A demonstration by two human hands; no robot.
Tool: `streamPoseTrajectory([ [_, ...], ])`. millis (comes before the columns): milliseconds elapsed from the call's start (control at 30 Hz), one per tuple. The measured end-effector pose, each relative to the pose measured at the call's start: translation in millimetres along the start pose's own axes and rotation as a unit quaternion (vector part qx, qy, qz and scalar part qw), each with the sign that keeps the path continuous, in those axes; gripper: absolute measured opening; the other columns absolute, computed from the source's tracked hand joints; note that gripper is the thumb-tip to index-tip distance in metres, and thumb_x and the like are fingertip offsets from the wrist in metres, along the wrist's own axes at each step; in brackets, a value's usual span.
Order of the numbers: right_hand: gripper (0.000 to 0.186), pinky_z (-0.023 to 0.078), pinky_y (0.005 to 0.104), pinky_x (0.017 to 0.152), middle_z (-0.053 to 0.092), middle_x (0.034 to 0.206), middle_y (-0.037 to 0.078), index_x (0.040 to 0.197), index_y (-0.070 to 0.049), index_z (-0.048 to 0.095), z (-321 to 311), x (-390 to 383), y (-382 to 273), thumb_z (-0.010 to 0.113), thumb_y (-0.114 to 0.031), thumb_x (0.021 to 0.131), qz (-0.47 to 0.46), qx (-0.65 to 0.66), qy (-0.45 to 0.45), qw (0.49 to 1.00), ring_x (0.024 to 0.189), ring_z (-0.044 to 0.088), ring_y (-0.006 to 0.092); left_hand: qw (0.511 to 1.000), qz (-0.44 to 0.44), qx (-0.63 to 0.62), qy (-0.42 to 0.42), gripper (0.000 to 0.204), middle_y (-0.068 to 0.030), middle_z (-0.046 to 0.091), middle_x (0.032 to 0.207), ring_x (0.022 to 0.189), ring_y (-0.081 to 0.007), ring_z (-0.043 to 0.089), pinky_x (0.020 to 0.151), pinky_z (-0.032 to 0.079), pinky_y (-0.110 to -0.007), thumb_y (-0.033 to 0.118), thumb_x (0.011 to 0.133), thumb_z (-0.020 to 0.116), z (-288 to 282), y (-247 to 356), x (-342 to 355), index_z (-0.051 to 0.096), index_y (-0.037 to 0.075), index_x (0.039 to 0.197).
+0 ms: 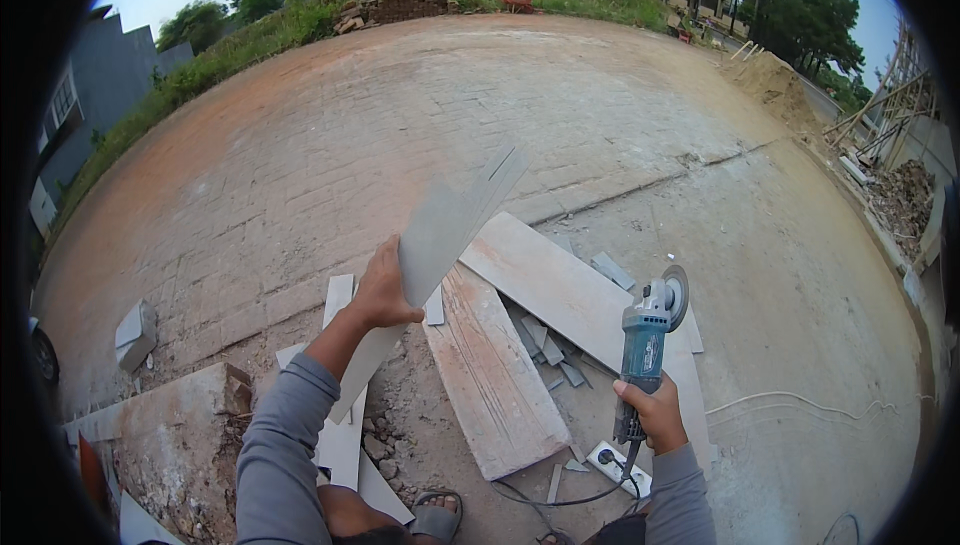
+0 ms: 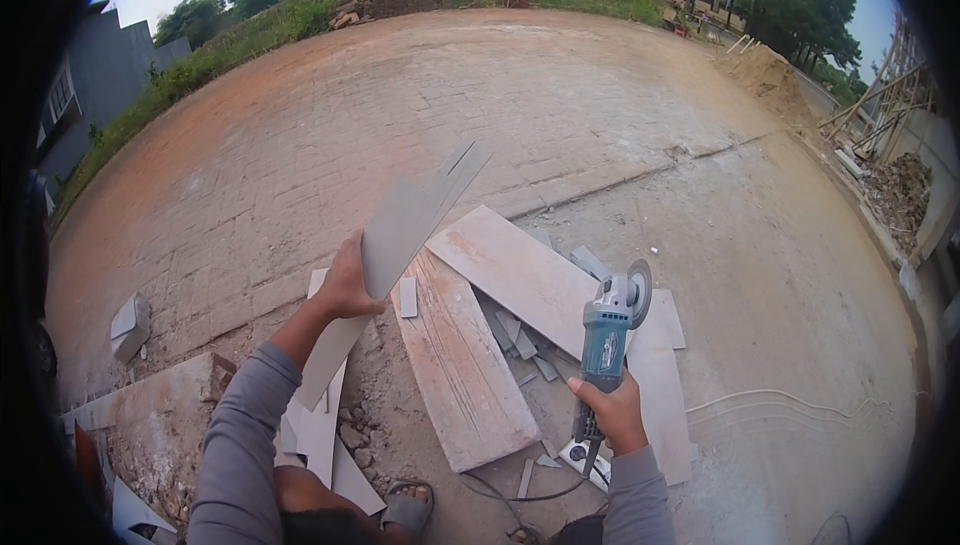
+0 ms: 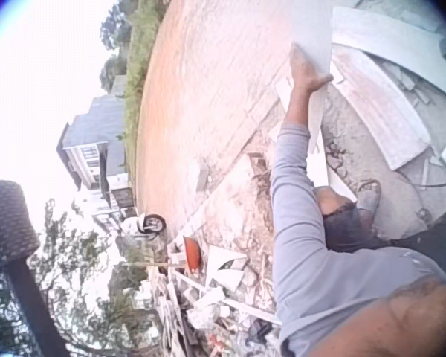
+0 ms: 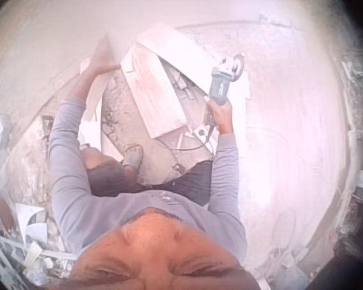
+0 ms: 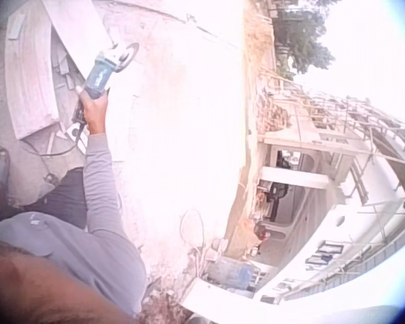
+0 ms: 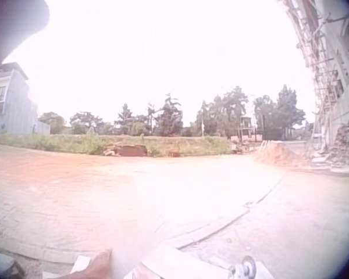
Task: The person uses an angle grinder to cut through pieces of tile on the ground and then picks up the cut fragments by hand.
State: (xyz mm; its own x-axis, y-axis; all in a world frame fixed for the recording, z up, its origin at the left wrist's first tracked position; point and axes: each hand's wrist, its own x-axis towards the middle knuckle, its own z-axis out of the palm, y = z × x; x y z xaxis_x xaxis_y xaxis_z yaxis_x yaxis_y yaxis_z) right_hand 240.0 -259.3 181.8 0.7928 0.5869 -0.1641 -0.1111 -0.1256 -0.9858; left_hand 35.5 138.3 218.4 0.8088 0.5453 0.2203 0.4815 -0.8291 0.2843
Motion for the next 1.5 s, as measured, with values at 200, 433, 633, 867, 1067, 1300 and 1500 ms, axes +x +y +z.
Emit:
streamPoseTrajectory([
  [200, 0.033, 0.046, 0.027, 0.065, 0.059, 0.083, 0.003, 0.098, -0.003, 0.058, 14, -5, 14, 0.076, -0.018, 0.075, 0.054, -0.016, -0.028, 0.998, 0.071, 0.056, 0.0118, 0.972, 0.103, 0.072, -0.198, 0.12, -0.0297, 0.041, 0.131, 0.12, -0.0429, 0.045, 0.106, 0.037, -0.042, 0.028, 0.046, 0.084, 68, -24, -73, 0.021, -0.012, 0.14],
  [433, 0.042, 0.047, 0.0272, 0.066, 0.062, 0.082, 0.004, 0.096, 0.001, 0.059, 45, -13, 34, 0.082, -0.024, 0.071, 0.074, -0.041, -0.079, 0.993, 0.071, 0.057, 0.0126, 0.952, 0.136, 0.01, -0.275, 0.119, -0.0311, 0.04, 0.131, 0.123, -0.0454, 0.042, 0.108, 0.036, -0.044, 0.025, 0.045, 0.083, 115, -40, -105, 0.021, -0.009, 0.141],
  [633, 0.048, 0.048, 0.0281, 0.071, 0.062, 0.087, 0.006, 0.1, 0.001, 0.059, 88, -15, 60, 0.083, -0.028, 0.07, 0.111, -0.091, -0.127, 0.981, 0.077, 0.058, 0.0138, 0.941, 0.136, 0.041, -0.307, 0.122, -0.0274, 0.042, 0.131, 0.12, -0.0425, 0.045, 0.105, 0.038, -0.044, 0.027, 0.045, 0.087, 126, -53, -122, 0.021, -0.007, 0.142],
  [867, 0.066, 0.049, 0.0339, 0.08, 0.064, 0.098, 0.016, 0.108, 0.004, 0.058, 127, -10, 92, 0.083, -0.04, 0.066, 0.125, -0.17, -0.16, 0.964, 0.089, 0.062, 0.025, 0.931, 0.137, 0.037, -0.337, 0.129, -0.0272, 0.042, 0.128, 0.121, -0.0427, 0.044, 0.106, 0.037, -0.044, 0.029, 0.043, 0.091, 138, -71, -124, 0.018, -0.007, 0.144],
  [1067, 0.083, 0.047, 0.0371, 0.088, 0.063, 0.106, 0.025, 0.116, 0.009, 0.054, 148, -9, 104, 0.082, -0.049, 0.063, 0.125, -0.203, -0.176, 0.955, 0.098, 0.063, 0.0336, 0.92, 0.105, 0.008, -0.377, 0.136, -0.0293, 0.041, 0.131, 0.121, -0.0453, 0.044, 0.105, 0.038, -0.045, 0.03, 0.043, 0.092, 143, -73, -123, 0.012, -0.006, 0.147],
  [1300, 0.086, 0.047, 0.0389, 0.091, 0.062, 0.112, 0.028, 0.121, 0.009, 0.051, 158, -5, 112, 0.081, -0.047, 0.063, 0.142, -0.218, -0.209, 0.943, 0.106, 0.062, 0.0376, 0.923, 0.131, 0.002, -0.361, 0.137, -0.0305, 0.041, 0.131, 0.12, -0.047, 0.045, 0.104, 0.039, -0.046, 0.032, 0.044, 0.092, 146, -79, -126, 0.011, -0.006, 0.148],
  [1500, 0.084, 0.048, 0.0383, 0.087, 0.063, 0.106, 0.026, 0.116, 0.009, 0.055, 167, -1, 118, 0.082, -0.049, 0.062, 0.111, -0.225, -0.207, 0.946, 0.098, 0.063, 0.0362, 0.92, 0.128, -0.011, -0.371, 0.135, -0.0319, 0.043, 0.131, 0.12, -0.047, 0.045, 0.104, 0.039, -0.045, 0.031, 0.045, 0.092, 151, -87, -125, 0.012, -0.007, 0.147],
])
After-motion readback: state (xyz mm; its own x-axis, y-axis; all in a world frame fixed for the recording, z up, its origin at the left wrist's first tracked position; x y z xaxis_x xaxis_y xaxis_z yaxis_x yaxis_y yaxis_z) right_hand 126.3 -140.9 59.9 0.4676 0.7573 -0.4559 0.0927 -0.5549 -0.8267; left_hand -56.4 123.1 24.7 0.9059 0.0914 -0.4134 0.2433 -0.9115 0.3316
